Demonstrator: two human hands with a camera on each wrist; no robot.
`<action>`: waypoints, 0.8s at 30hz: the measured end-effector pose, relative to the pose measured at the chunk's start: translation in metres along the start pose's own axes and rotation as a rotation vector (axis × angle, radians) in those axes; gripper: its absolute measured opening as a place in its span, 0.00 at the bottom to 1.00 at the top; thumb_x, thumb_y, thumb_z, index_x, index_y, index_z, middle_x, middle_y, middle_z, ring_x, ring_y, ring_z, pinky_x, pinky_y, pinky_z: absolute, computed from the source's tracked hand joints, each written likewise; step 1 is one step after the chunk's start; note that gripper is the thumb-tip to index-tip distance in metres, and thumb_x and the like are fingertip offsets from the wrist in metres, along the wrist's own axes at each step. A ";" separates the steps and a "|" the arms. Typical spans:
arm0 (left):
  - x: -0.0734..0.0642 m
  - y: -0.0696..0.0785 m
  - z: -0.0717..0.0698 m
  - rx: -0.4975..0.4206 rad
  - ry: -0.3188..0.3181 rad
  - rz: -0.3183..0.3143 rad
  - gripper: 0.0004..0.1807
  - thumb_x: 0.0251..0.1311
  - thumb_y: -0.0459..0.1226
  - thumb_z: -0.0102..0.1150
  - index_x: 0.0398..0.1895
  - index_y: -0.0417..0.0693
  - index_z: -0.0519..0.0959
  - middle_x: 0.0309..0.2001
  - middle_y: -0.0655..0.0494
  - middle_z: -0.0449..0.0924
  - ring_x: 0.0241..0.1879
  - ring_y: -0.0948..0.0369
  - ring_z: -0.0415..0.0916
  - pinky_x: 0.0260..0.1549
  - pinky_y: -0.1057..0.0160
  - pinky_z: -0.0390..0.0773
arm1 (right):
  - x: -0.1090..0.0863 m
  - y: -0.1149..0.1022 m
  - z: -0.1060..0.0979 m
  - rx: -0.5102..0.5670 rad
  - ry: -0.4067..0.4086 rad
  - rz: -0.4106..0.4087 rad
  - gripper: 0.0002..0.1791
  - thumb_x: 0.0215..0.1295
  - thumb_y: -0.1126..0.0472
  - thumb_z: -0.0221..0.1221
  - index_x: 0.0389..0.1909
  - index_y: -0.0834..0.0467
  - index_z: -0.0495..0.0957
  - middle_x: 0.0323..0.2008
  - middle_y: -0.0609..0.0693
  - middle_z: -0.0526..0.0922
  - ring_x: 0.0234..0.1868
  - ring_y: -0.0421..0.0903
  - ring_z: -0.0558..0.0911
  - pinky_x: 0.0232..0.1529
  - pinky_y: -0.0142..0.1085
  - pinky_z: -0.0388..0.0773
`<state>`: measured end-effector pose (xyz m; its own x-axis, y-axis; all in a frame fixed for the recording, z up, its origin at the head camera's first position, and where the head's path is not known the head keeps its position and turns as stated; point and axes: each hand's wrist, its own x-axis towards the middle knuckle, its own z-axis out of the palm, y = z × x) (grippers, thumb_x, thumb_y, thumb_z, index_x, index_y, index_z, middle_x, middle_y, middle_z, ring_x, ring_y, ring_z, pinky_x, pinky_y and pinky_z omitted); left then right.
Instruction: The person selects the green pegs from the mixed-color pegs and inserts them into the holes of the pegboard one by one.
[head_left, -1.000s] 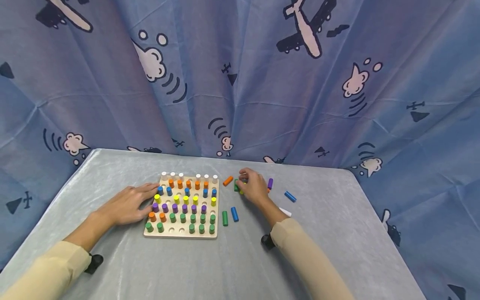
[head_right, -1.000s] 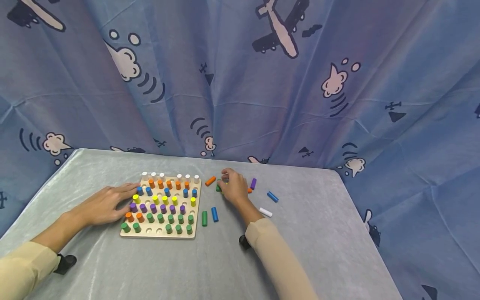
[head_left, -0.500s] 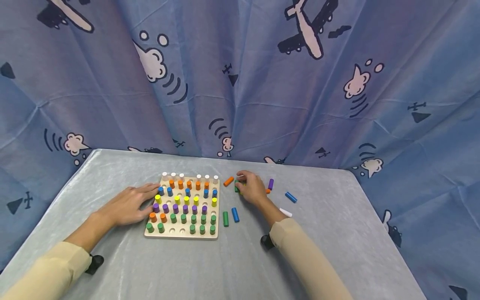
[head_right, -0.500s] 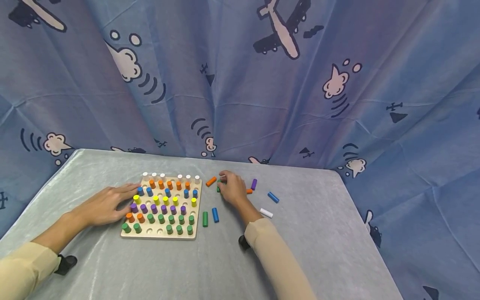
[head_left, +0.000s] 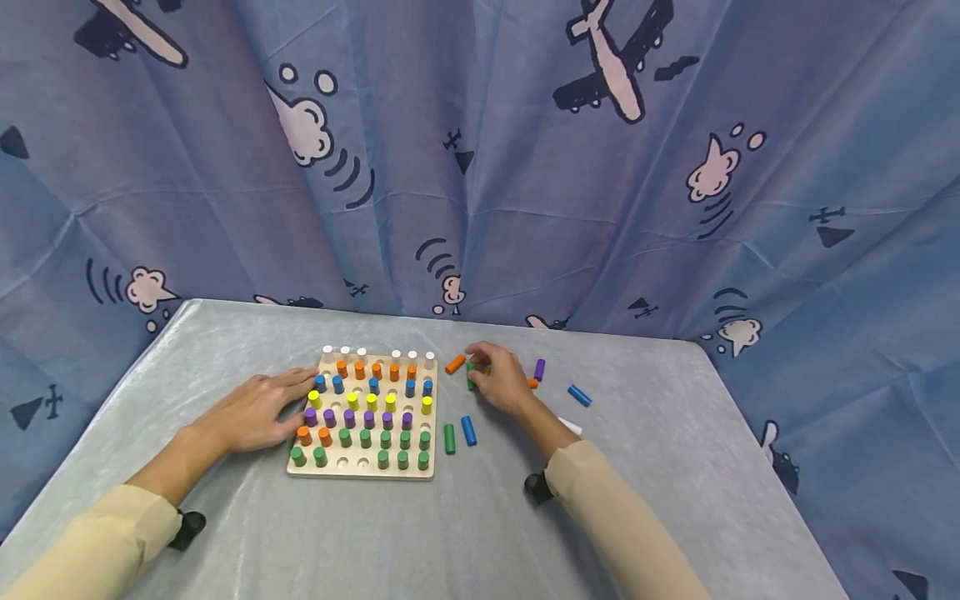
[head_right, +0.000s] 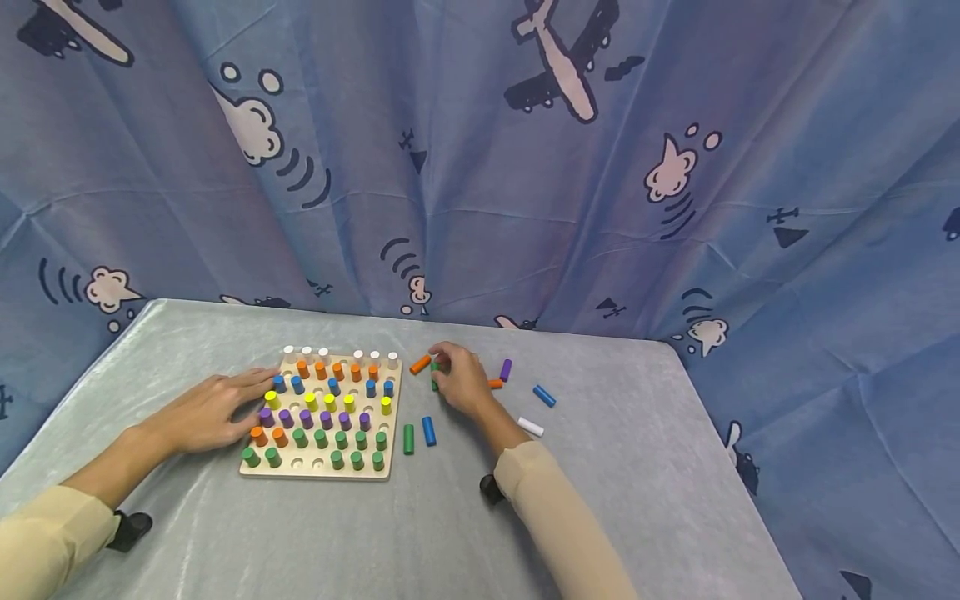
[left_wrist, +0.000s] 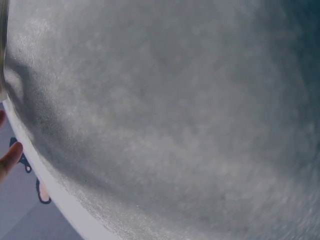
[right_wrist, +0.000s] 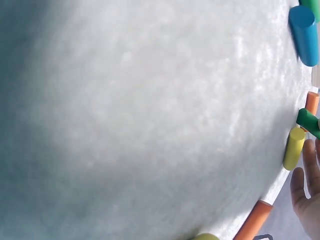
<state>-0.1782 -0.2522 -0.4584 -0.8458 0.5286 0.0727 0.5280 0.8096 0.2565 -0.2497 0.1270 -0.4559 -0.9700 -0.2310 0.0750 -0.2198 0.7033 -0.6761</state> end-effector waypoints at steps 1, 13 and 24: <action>0.000 0.000 0.000 -0.001 0.000 -0.001 0.30 0.64 0.40 0.55 0.67 0.32 0.70 0.70 0.39 0.66 0.68 0.40 0.64 0.59 0.34 0.68 | -0.001 -0.001 0.000 0.001 -0.007 -0.001 0.19 0.62 0.72 0.64 0.54 0.59 0.80 0.43 0.52 0.83 0.44 0.48 0.79 0.52 0.42 0.79; 0.000 0.000 0.001 0.005 -0.001 -0.008 0.31 0.64 0.41 0.56 0.67 0.32 0.70 0.70 0.39 0.66 0.68 0.40 0.64 0.59 0.35 0.68 | -0.012 -0.008 -0.001 0.008 -0.046 -0.018 0.21 0.62 0.73 0.64 0.55 0.56 0.80 0.40 0.49 0.78 0.43 0.47 0.76 0.46 0.41 0.78; -0.001 0.001 0.001 0.013 0.006 -0.004 0.30 0.64 0.41 0.56 0.66 0.32 0.71 0.70 0.39 0.67 0.67 0.40 0.65 0.58 0.35 0.69 | -0.023 -0.017 -0.006 0.020 -0.050 -0.136 0.23 0.61 0.73 0.64 0.58 0.59 0.78 0.44 0.53 0.81 0.45 0.47 0.80 0.48 0.43 0.81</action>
<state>-0.1768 -0.2511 -0.4592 -0.8485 0.5235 0.0774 0.5252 0.8152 0.2441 -0.2244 0.1245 -0.4415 -0.9248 -0.3574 0.1307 -0.3467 0.6496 -0.6767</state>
